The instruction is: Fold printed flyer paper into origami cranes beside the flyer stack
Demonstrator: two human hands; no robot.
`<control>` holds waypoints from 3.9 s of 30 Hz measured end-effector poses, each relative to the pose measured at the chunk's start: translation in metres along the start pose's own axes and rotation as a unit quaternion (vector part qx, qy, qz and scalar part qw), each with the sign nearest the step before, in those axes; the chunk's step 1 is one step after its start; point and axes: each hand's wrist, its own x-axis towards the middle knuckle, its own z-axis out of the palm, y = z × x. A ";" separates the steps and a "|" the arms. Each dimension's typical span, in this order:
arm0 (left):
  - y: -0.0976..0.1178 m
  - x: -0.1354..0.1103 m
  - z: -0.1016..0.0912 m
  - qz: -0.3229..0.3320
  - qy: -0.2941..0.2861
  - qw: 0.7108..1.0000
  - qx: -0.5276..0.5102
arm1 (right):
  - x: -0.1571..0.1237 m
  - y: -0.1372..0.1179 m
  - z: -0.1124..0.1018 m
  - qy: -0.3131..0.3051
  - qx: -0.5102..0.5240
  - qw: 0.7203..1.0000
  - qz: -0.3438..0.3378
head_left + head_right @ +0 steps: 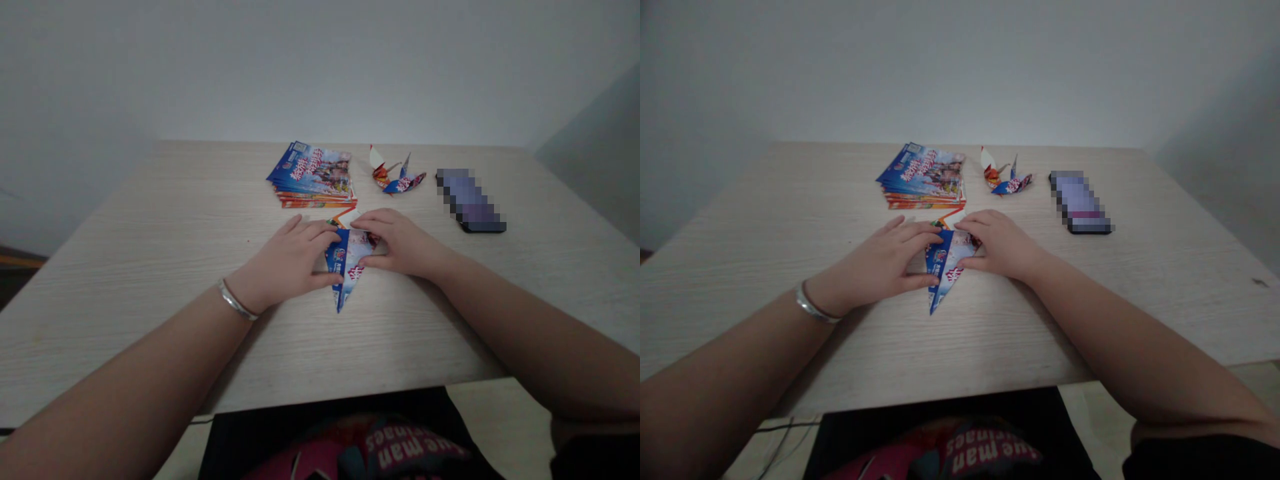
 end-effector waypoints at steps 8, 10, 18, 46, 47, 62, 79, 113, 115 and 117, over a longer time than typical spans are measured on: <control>0.000 -0.001 0.001 -0.034 -0.009 0.999 0.026 | -0.004 0.013 -0.001 0.013 0.001 1.000 0.024; 0.000 -0.001 0.001 -0.041 -0.014 0.999 0.024 | -0.004 0.014 -0.003 0.007 0.003 1.000 0.022; 0.001 -0.001 0.004 -0.044 -0.015 0.998 0.051 | -0.002 0.012 0.001 0.035 0.042 0.998 0.013; -0.022 -0.005 0.001 -0.082 0.085 0.985 -0.123 | -0.012 -0.006 -0.016 -0.034 -0.063 0.989 -0.131; -0.023 -0.005 0.000 -0.078 0.091 0.983 -0.136 | -0.012 -0.006 -0.016 -0.033 -0.083 0.989 -0.119; -0.031 -0.006 -0.027 0.011 -0.016 0.999 0.028 | -0.015 -0.004 -0.033 -0.063 -0.220 0.972 -0.052; -0.015 -0.003 -0.027 -0.034 -0.049 0.994 0.095 | -0.018 0.012 -0.035 -0.063 -0.132 0.989 0.012; -0.018 0.003 -0.005 -0.215 0.072 0.971 -0.076 | 0.003 -0.006 -0.009 -0.002 -0.007 0.973 0.232; -0.019 0.003 -0.003 -0.227 0.071 0.968 -0.075 | 0.003 -0.007 -0.008 -0.006 -0.017 0.971 0.239; -0.021 0.002 -0.002 -0.235 0.056 0.968 -0.070 | 0.002 -0.006 -0.009 -0.023 -0.022 0.970 0.242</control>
